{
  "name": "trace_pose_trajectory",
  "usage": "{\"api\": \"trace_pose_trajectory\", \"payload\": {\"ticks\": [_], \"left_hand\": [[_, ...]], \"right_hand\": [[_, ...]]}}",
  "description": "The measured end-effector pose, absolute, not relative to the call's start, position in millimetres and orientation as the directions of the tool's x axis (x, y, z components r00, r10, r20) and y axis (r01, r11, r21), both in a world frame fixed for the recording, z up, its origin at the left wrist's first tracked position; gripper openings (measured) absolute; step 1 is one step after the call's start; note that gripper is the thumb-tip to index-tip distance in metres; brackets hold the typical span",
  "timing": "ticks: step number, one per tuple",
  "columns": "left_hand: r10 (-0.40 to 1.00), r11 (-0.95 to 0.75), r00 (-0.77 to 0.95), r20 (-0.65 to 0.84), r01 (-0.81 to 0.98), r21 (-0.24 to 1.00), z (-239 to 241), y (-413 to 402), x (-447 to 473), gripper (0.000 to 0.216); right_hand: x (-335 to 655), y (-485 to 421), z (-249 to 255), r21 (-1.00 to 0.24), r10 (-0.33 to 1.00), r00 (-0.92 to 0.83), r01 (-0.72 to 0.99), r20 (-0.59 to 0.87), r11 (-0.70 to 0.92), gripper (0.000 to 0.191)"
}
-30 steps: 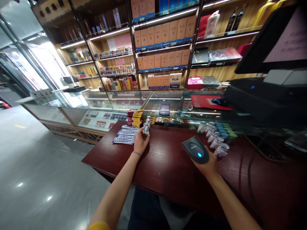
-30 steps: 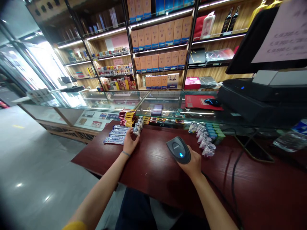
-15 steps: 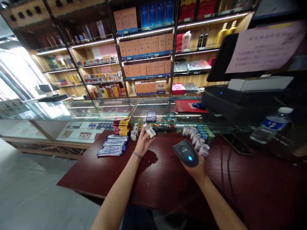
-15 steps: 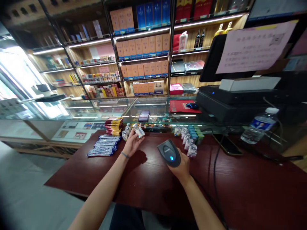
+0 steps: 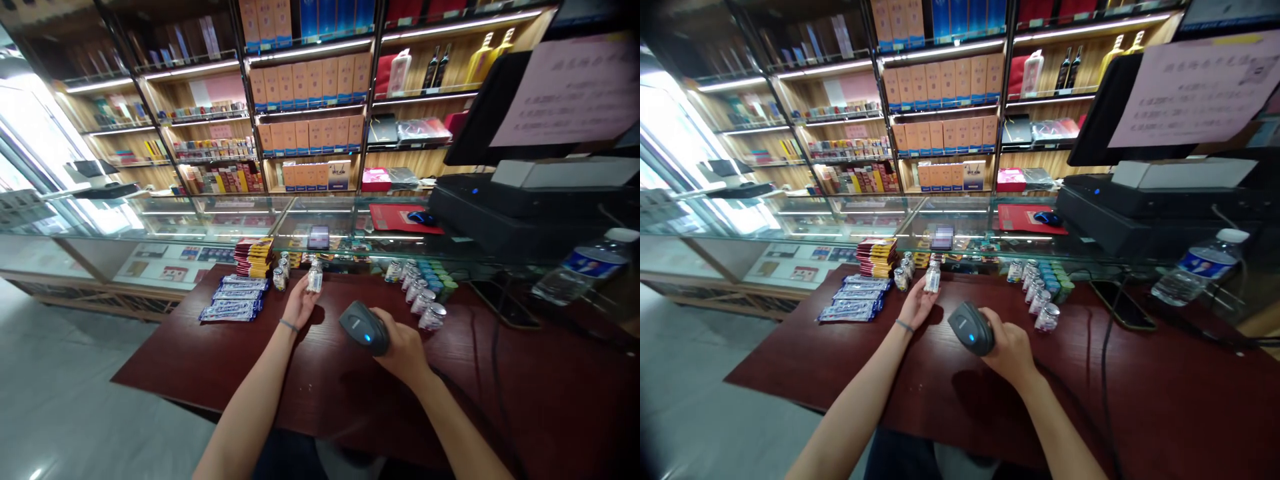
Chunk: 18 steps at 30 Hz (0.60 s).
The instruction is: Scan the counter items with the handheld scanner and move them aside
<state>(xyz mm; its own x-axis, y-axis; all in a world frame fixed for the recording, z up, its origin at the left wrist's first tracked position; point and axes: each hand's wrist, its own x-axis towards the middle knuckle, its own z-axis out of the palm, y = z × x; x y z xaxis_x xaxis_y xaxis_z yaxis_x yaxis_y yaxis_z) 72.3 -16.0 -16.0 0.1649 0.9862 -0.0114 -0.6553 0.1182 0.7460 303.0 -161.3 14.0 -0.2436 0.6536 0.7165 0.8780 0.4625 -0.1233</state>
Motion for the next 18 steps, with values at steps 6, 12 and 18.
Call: {"api": "trace_pose_trajectory", "payload": {"ticks": [6,12,18], "left_hand": [[0.985,0.120,0.171,-0.009,-0.648,0.753,-15.3,-13.6,72.7,0.030],[0.984,0.125,0.180,-0.010,-0.644,0.755,-13.5,-15.7,72.3,0.030],[0.979,0.171,0.198,-0.042,-0.700,0.694,-11.0,-17.6,70.6,0.024]], "right_hand": [[300.3,-164.0,20.4,-0.091,0.681,-0.303,0.874,0.667,0.478,0.037],[301.4,-164.8,21.9,-0.092,0.701,-0.312,0.876,0.642,0.474,0.029],[304.1,-163.0,14.9,-0.082,0.666,-0.282,0.885,0.691,0.459,0.051]]}}
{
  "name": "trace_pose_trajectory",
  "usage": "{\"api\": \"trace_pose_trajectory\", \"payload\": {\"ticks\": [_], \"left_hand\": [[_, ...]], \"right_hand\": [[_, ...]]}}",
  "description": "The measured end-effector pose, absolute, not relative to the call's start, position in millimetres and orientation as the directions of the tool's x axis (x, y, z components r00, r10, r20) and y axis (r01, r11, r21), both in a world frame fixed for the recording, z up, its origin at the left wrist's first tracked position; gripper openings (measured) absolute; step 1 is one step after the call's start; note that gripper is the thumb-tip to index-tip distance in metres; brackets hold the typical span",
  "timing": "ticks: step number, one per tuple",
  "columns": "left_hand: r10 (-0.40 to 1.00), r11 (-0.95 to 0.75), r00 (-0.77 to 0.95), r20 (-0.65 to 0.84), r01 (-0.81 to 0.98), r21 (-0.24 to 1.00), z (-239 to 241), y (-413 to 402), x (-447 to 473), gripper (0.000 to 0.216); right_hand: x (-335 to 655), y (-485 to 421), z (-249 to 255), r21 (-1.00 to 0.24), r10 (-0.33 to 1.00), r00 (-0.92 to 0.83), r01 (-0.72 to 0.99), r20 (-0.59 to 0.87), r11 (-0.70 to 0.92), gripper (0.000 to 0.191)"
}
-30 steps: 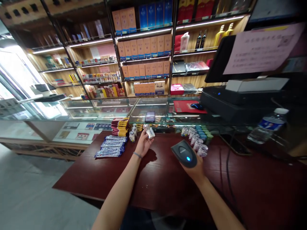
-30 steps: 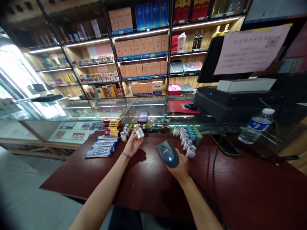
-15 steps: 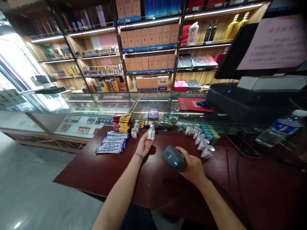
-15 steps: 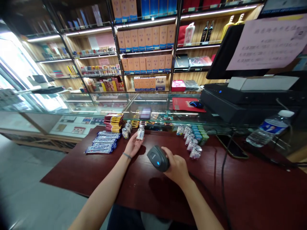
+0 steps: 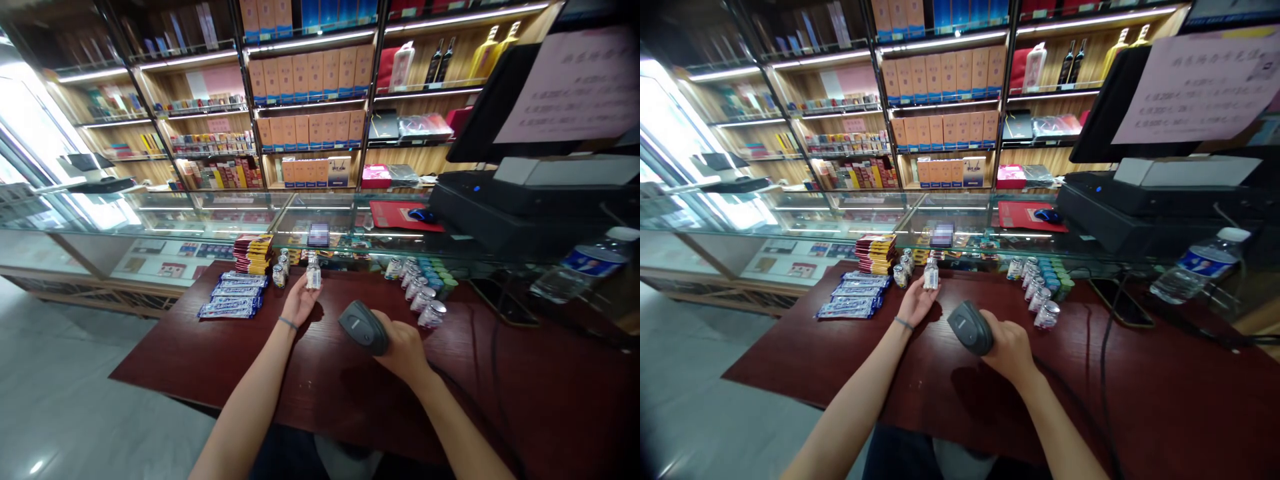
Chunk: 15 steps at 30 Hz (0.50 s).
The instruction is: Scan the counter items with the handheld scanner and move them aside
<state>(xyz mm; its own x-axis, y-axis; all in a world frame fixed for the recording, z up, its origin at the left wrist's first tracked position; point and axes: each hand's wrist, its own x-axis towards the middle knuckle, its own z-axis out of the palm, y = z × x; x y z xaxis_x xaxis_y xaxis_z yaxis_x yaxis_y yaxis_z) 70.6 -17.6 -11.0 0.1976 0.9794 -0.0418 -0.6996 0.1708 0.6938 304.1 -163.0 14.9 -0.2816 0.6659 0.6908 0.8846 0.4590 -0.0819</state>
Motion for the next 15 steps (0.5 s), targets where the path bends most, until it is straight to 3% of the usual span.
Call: {"api": "trace_pose_trajectory", "payload": {"ticks": [9,15], "left_hand": [[0.955,0.204,0.295,0.009,-0.683,0.701,-9,-24,69,0.028],[0.942,0.287,0.326,-0.084,-0.647,0.706,-9,-26,70,0.018]], "right_hand": [[303,-164,23,-0.087,0.607,-0.226,0.893,0.762,0.442,0.041],[301,-164,23,-0.089,0.600,-0.225,0.890,0.768,0.447,0.042]]}}
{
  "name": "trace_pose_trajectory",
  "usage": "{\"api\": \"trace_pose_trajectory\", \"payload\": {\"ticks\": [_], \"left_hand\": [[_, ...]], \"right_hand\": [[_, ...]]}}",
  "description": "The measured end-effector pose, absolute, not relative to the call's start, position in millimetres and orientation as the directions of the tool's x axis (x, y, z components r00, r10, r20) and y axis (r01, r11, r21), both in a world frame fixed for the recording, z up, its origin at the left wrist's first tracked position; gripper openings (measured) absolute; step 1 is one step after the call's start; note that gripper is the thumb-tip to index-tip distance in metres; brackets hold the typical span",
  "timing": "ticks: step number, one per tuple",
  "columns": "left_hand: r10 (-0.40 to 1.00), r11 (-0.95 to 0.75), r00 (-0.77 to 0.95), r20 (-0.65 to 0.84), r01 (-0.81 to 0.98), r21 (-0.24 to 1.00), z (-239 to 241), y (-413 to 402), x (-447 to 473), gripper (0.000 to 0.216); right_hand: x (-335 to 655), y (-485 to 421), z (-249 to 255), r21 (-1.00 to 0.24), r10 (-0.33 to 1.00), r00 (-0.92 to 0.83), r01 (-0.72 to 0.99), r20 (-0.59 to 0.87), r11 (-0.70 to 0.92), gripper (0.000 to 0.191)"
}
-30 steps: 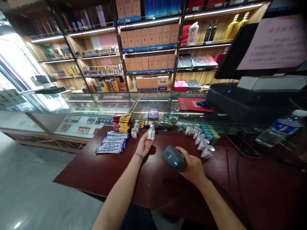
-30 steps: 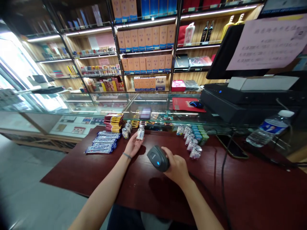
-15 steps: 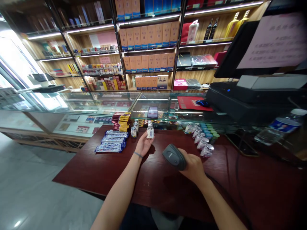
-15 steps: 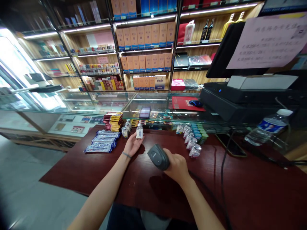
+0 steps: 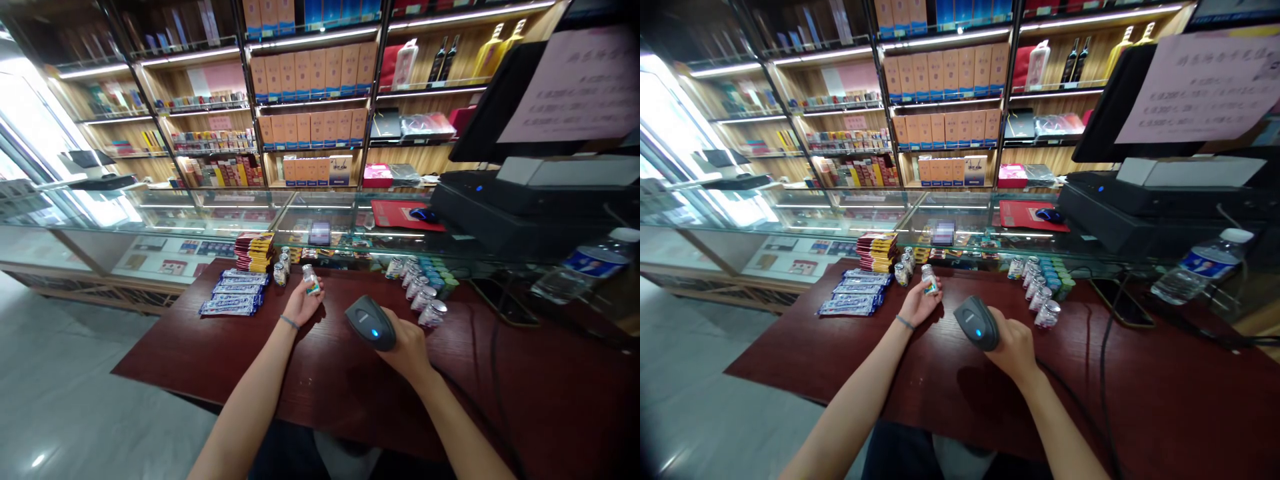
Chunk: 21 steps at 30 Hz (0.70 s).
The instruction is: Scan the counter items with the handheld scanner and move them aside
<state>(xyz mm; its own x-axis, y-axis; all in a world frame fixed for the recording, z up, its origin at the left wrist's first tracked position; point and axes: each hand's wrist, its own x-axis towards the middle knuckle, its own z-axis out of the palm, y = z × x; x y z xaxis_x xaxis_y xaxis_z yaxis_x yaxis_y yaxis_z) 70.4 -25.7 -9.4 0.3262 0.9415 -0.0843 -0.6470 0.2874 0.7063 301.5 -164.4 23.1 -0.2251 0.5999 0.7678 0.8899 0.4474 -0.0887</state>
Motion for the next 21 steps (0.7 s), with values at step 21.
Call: {"api": "trace_pose_trajectory", "payload": {"ticks": [21], "left_hand": [[0.981,0.100,0.192,0.028,-0.622,0.776,-9,-29,91,0.039]], "right_hand": [[350,-168,14,0.004,0.283,-0.105,0.942,0.953,0.337,0.053]]}}
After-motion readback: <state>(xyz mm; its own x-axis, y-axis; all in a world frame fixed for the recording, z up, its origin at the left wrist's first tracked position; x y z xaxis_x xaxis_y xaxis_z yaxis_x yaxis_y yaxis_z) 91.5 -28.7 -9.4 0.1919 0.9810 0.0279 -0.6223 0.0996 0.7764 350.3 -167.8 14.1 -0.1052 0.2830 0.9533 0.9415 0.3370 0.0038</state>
